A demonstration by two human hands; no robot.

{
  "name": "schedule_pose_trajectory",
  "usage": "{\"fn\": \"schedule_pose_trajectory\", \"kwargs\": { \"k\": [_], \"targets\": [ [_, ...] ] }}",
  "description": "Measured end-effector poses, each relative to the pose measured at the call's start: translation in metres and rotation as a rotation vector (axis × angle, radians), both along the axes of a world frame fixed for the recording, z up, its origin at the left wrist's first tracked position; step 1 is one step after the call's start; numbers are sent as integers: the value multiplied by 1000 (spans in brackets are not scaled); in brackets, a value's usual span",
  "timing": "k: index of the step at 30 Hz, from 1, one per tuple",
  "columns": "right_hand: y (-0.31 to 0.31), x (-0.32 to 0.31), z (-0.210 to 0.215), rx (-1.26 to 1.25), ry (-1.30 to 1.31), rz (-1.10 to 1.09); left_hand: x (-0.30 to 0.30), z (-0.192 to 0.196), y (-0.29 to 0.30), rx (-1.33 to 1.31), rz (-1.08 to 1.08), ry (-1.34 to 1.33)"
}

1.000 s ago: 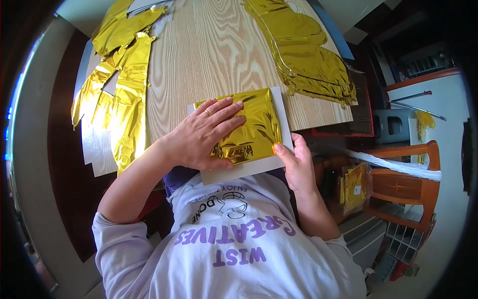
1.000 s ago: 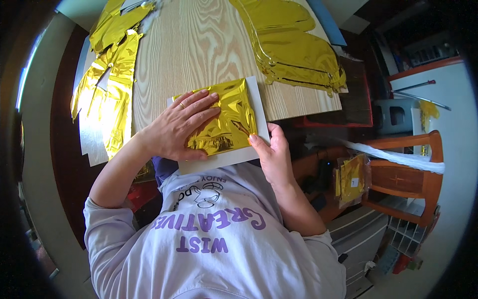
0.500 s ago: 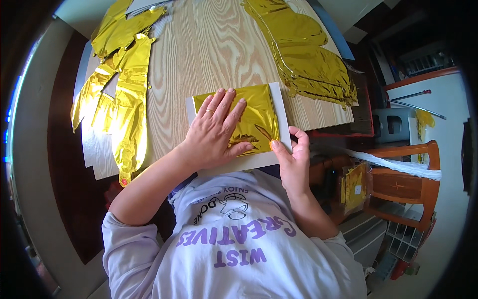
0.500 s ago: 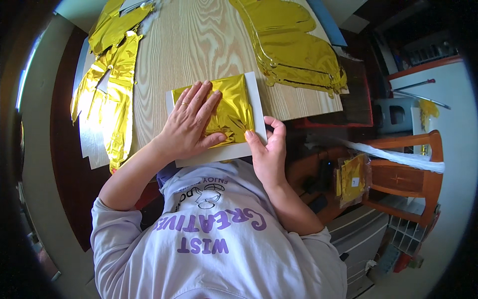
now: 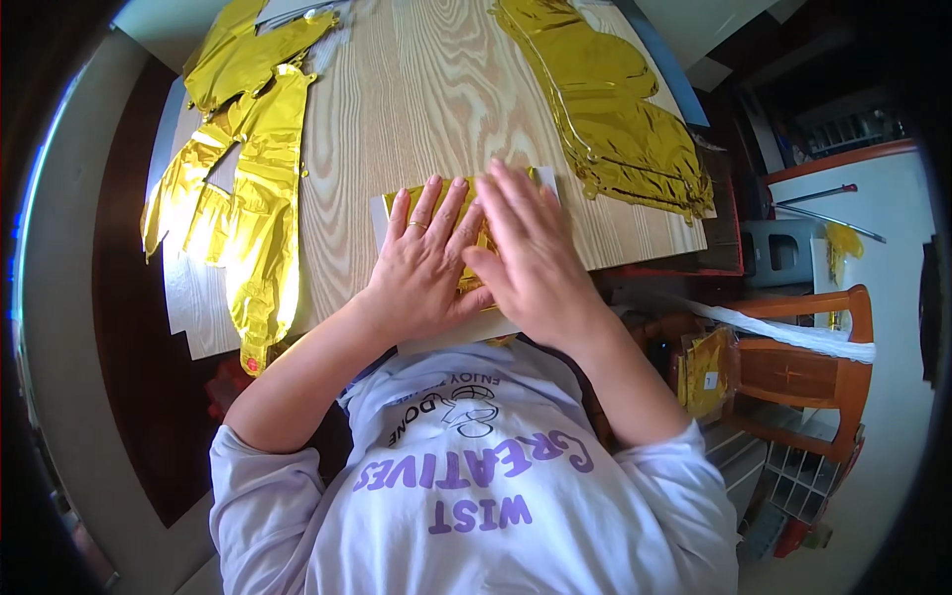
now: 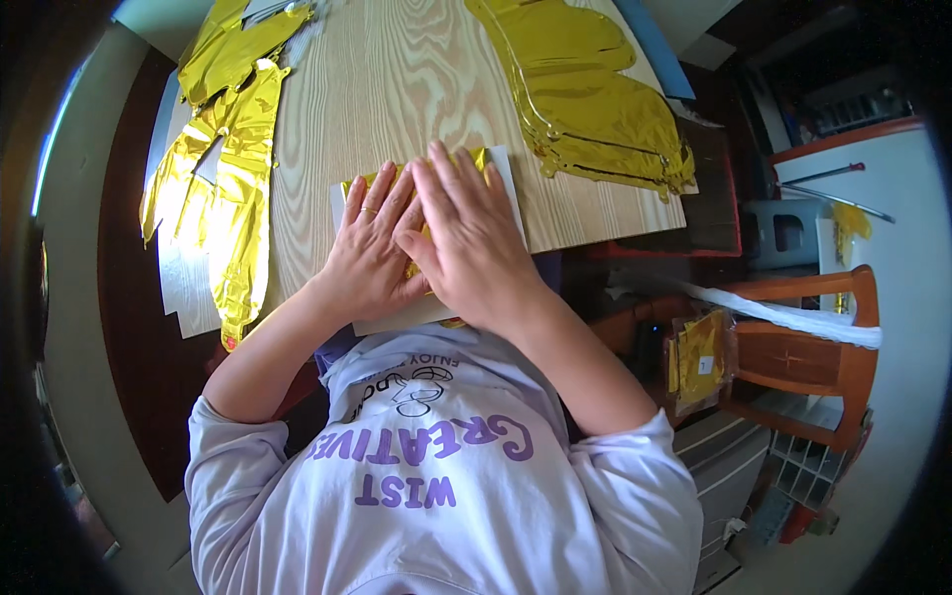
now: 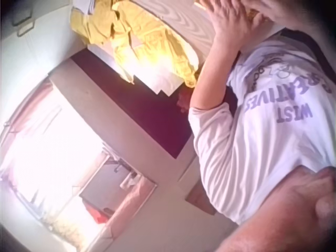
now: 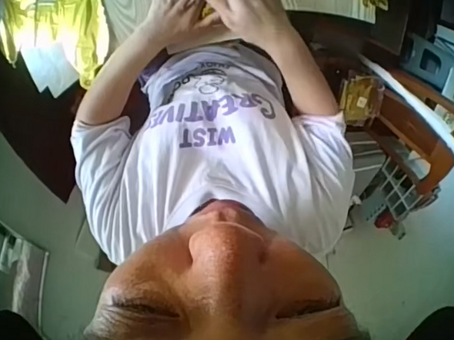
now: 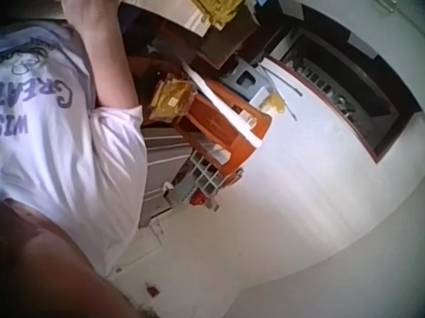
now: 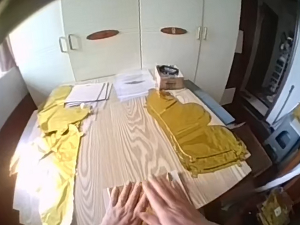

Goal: Folding gold foil balloons and placing them on cardboard boards.

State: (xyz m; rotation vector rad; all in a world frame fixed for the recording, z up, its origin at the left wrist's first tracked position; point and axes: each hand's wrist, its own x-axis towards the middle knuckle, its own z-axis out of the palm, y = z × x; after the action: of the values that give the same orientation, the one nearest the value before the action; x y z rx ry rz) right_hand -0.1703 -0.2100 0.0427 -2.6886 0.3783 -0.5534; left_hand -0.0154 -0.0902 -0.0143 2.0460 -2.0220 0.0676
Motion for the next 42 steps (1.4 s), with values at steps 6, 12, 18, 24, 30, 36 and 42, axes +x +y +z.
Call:
{"fn": "schedule_pose_trajectory", "kwargs": {
  "k": [6, 12, 18, 24, 30, 36, 42],
  "targets": [
    [-19, 8, -43, -86, 290, -69, 1, 8, 2, -32, -55, 145],
    [-17, 4, -44, -130, 287, -96, 13, 11, 22, 23, 54, 62],
    [-16, 4, -41, -151, 326, -110, 31, 21, 41, 88, 88, 94],
    [-19, 3, -48, -149, 309, -113, -1, 51, 7, -11, 246, 286],
    [-18, 8, -46, -143, 370, -140, -32, 11, -5, -58, 277, 197],
    [-19, 5, -42, -103, 344, -132, -24, 9, 9, 13, 322, 96],
    [-43, -44, -15, 503, -362, -269, -22, 9, 10, 50, 299, 71]
  ]
}}
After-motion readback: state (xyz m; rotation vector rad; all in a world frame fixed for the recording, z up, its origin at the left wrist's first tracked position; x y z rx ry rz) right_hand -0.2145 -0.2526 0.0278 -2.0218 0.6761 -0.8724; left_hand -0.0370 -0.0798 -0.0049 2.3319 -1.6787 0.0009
